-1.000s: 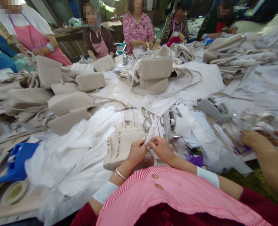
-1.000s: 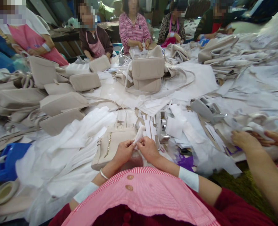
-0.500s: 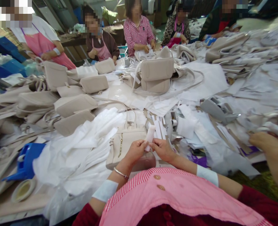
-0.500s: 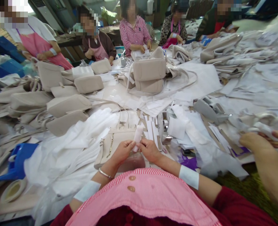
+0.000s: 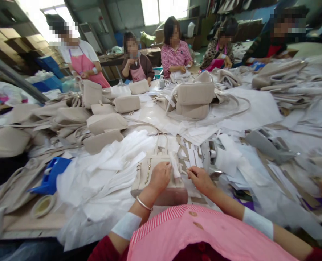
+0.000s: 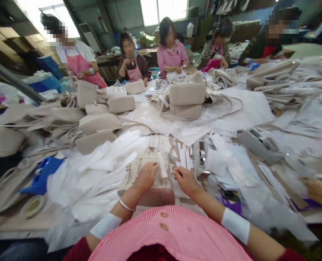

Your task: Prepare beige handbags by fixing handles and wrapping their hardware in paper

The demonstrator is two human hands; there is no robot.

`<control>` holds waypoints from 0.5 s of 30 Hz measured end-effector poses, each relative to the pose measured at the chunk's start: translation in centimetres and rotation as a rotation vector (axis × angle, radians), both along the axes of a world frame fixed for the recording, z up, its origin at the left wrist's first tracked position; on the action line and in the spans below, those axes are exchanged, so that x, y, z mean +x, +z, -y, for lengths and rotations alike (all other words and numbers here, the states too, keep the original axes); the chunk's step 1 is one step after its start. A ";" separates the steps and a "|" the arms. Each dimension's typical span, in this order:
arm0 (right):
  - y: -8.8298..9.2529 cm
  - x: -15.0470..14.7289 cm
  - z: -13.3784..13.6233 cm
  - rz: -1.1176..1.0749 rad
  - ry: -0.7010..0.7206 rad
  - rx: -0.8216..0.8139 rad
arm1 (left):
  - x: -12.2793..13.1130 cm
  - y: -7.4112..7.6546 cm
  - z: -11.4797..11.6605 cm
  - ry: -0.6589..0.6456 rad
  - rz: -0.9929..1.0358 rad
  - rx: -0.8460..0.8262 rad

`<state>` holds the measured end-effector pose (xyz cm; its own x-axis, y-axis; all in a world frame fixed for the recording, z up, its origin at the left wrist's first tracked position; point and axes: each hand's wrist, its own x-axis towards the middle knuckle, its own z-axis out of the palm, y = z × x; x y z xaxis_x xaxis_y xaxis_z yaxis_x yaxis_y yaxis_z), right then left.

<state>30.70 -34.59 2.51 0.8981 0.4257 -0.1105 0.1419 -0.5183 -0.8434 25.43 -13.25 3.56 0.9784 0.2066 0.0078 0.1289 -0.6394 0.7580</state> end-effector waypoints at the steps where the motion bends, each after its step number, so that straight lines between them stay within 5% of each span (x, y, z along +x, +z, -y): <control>1: -0.1 0.1 0.5 0.001 -0.046 -0.026 | -0.4 0.0 -1.8 0.089 0.042 0.089; 4: 0.0 0.4 1.0 -0.001 -0.098 -0.051 | -2.5 -0.5 -7.4 0.386 -0.076 0.360; 7: 0.9 0.5 -0.6 0.004 -0.026 -0.011 | -4.5 -1.2 -10.9 0.462 -0.376 0.353; 9: 1.8 0.3 -2.9 -0.008 0.062 0.053 | -5.0 -1.5 -11.3 0.413 -0.425 0.320; 12: 2.9 0.0 -7.3 -0.070 0.200 0.135 | -4.6 -1.1 -10.5 0.384 -0.244 0.354; 15: 3.3 0.0 -12.1 -0.201 0.313 0.155 | -4.0 0.2 -9.6 0.310 -0.029 0.113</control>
